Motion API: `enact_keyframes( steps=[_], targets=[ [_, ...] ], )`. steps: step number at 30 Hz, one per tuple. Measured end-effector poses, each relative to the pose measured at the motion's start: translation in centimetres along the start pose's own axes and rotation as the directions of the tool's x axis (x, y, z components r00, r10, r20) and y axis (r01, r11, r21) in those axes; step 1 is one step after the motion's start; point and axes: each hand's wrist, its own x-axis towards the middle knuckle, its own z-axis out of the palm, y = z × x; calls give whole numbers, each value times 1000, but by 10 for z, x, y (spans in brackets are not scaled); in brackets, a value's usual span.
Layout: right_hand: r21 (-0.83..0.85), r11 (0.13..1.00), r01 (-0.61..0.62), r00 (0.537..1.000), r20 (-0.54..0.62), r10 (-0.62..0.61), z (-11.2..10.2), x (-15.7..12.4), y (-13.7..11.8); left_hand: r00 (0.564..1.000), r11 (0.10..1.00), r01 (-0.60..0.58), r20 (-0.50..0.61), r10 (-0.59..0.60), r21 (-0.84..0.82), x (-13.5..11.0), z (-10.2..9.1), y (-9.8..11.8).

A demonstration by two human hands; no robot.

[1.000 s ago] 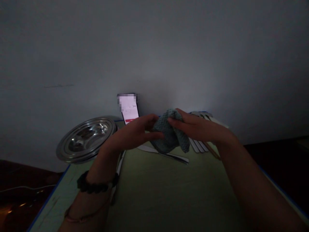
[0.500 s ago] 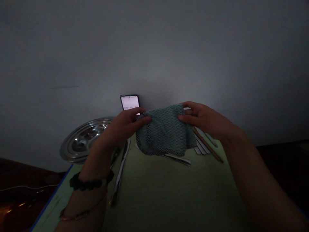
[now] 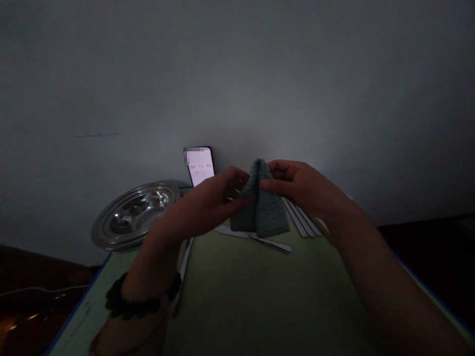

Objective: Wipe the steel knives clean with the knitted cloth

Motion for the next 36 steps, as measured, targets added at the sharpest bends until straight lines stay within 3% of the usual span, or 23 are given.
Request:
enact_keyframes(
  steps=[2,5,10,13,15,17,19,20,21,22,23,25,26,31,36],
  targets=[
    [-10,999,-34,999,25,34,-9,-4,-2,999,999,33,-15,-33,1,-3,-8,-4],
    [-202,977,-61,998,-13,59,-22,-10,-5,987,984,128,-116,-114,122,-8,-20,-7],
    [-558,829,-33,999,-18,28,-32,-12,-4,966,895,218,-216,-141,388,-10,-28,-6],
    [-753,655,61,974,-99,-206,-26,-4,1,925,831,243,-378,-43,500,-5,-25,-8],
    [-834,533,144,894,-122,-432,-22,2,5,866,816,230,-495,77,530,-2,-23,-11],
    [-861,464,209,840,-85,-536,-20,6,12,862,823,177,-489,135,540,-1,-24,-18],
    [-851,470,235,893,-1,-450,-22,7,18,939,833,142,-339,58,534,-2,-25,-27],
    [-834,500,235,940,65,-334,-24,6,22,978,838,146,-206,-41,526,-3,-26,-31],
    [-812,540,222,973,144,-182,-26,5,25,986,840,163,-60,-155,517,-4,-27,-35],
    [-791,579,196,974,227,-20,-27,4,28,962,838,185,79,-261,514,-5,-26,-39],
    [-778,606,164,945,300,128,-27,3,31,919,834,203,194,-344,514,-5,-25,-42],
    [-784,609,122,878,372,302,-25,2,34,855,829,218,309,-416,515,-4,-21,-47],
    [-806,580,117,870,365,332,-22,2,36,853,828,214,313,-416,517,-3,-18,-49],
    [-918,389,78,945,193,265,-9,7,49,902,791,210,198,-383,574,9,-4,-69],
    [-951,306,35,952,124,279,-11,14,76,897,734,245,139,-420,634,16,7,-90]
  ],
)
